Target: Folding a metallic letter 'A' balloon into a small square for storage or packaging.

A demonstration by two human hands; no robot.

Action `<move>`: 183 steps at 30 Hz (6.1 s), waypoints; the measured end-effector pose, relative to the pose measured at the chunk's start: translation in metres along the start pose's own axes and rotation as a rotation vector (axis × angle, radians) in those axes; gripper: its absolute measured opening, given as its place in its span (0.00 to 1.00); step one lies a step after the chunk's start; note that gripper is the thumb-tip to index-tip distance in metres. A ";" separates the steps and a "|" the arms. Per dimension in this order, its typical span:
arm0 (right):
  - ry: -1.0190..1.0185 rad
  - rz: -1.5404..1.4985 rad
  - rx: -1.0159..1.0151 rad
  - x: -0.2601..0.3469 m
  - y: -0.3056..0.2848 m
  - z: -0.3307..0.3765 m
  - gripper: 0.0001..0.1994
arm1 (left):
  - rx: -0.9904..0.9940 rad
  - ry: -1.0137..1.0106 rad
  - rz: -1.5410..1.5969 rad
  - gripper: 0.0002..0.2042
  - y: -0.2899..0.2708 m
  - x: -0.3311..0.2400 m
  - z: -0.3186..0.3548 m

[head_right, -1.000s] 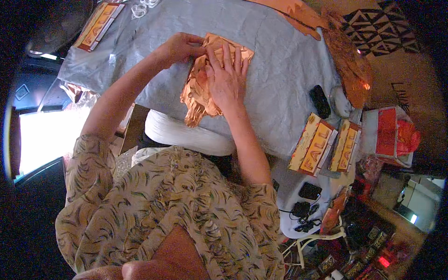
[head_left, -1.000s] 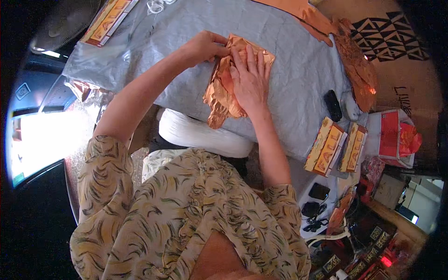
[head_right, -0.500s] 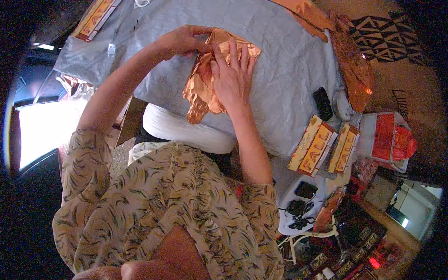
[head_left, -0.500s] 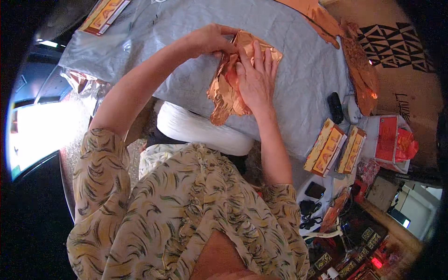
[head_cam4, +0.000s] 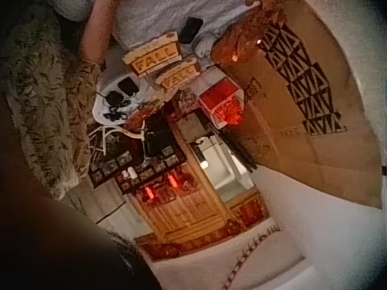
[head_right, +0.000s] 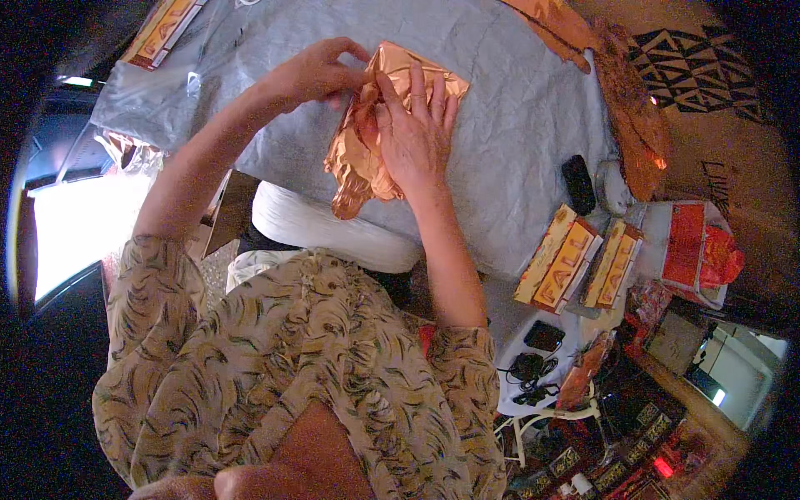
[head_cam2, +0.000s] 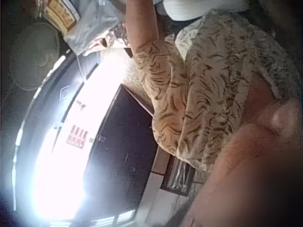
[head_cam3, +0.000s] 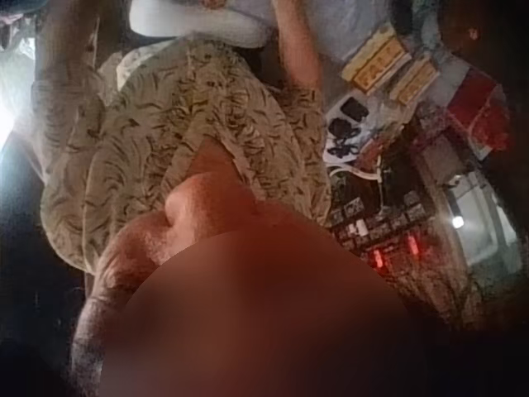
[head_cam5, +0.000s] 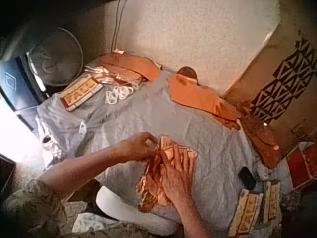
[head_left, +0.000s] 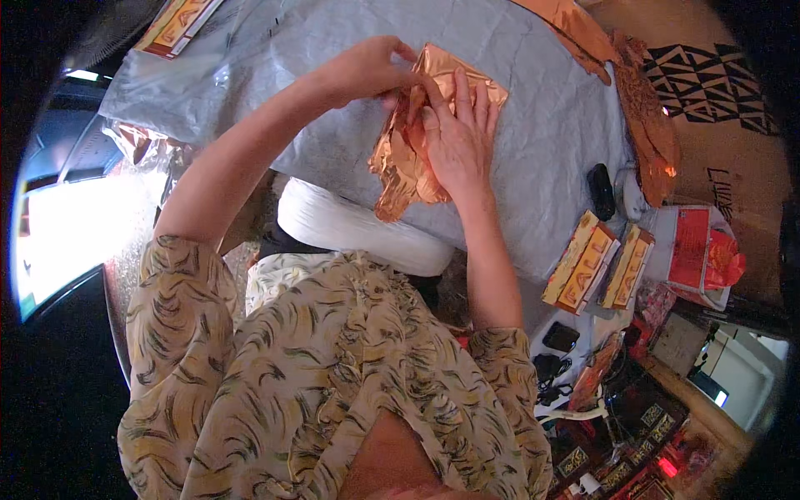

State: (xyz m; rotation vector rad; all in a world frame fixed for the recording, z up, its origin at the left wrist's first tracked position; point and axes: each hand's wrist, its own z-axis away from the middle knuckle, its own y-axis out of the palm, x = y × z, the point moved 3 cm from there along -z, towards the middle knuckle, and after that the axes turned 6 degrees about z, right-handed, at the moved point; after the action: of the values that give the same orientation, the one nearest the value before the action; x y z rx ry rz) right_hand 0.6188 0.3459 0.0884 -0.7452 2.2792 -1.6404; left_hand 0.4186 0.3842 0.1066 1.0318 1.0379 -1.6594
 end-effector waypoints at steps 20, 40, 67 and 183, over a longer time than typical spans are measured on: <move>-0.004 -0.070 0.067 -0.002 -0.005 -0.001 0.24 | -0.248 0.767 -0.883 0.19 0.017 0.030 0.086; 0.001 -0.049 0.056 0.001 -0.006 0.000 0.25 | -0.156 0.710 -0.677 0.14 0.013 0.021 0.083; 0.007 -0.047 0.098 0.005 -0.015 -0.002 0.25 | -0.266 0.775 -0.721 0.21 -0.002 -0.004 -0.067; 0.012 -0.066 -0.009 0.002 0.003 0.001 0.29 | -0.054 -0.078 0.001 0.19 -0.004 0.008 -0.010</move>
State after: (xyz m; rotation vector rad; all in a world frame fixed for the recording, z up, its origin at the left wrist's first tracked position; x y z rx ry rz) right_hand 0.6166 0.3443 0.0855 -0.8237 2.2946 -1.6693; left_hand 0.4151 0.3926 0.0972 0.9249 1.0251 -1.6491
